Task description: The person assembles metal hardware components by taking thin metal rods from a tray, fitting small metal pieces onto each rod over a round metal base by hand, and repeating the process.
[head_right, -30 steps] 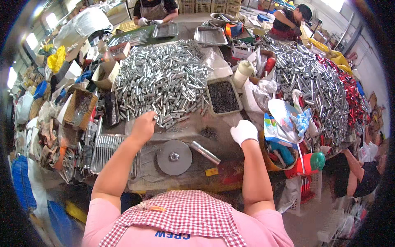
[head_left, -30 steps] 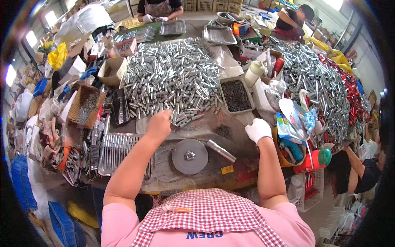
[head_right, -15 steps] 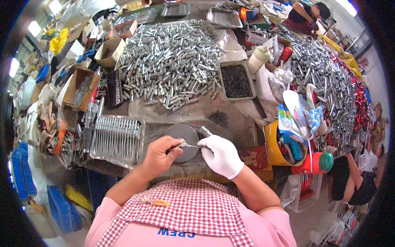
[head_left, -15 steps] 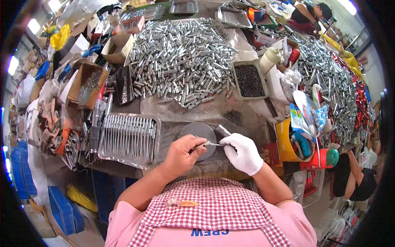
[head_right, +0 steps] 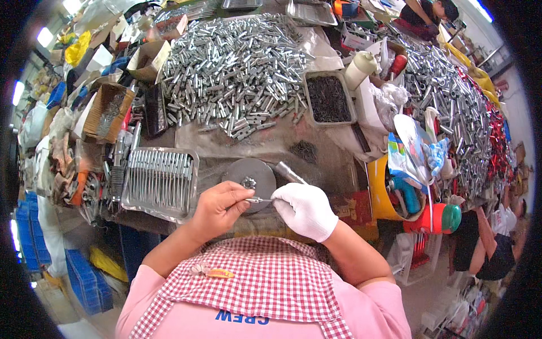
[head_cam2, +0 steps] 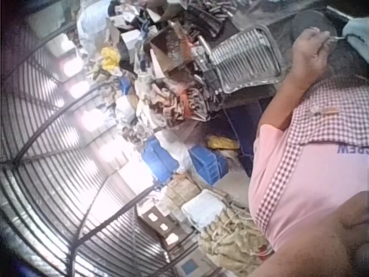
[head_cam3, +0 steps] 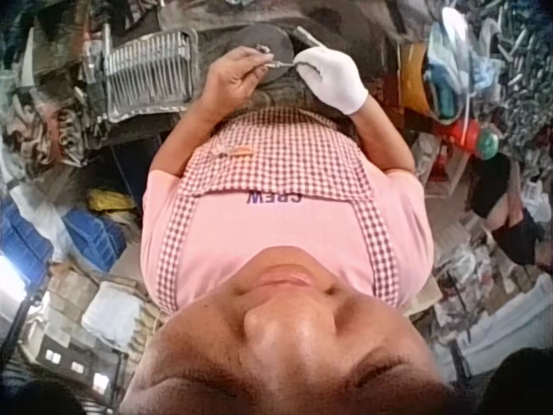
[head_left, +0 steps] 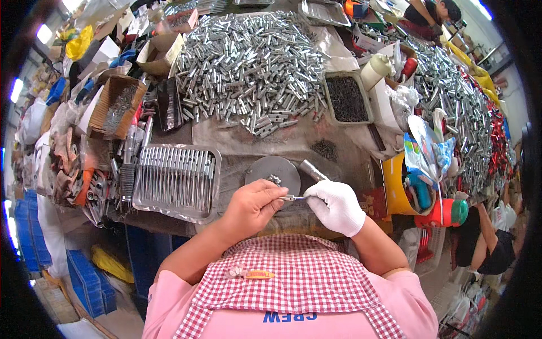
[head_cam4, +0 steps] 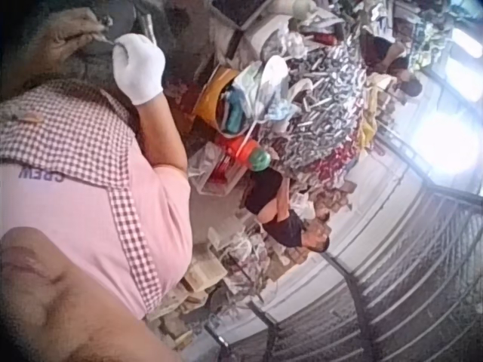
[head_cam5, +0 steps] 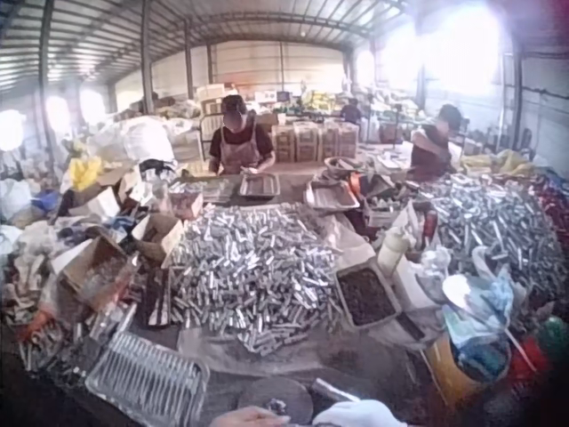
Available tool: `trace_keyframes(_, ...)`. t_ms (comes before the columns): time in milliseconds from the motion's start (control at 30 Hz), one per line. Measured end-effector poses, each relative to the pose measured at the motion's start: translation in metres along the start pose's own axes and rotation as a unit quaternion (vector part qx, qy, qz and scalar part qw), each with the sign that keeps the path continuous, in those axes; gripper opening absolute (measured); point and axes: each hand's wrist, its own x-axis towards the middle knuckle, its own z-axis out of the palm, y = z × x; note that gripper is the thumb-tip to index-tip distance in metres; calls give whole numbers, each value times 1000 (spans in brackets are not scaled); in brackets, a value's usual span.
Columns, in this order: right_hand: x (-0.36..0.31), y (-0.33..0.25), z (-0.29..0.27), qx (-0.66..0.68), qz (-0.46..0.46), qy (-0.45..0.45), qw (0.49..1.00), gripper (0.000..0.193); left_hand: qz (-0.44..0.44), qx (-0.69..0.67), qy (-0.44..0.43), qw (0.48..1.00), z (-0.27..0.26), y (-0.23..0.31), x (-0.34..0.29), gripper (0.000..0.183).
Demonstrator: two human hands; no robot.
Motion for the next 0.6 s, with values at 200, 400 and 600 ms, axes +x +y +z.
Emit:
trace_keyframes(200, -1, -2, -3, -17, 2, -15, 1000, 7, 73, 70, -11, 995, 3, -6, 2, 21)
trace_keyframes(400, -4, 6, 7, -46, 1, -12, 999, 7, 73, 85, -19, 994, 10, -12, 2, 19)
trace_keyframes(600, 1, 43, 1, -29, 71, 31, 997, 15, 12, 72, 37, 997, 20, -31, -14, 15)
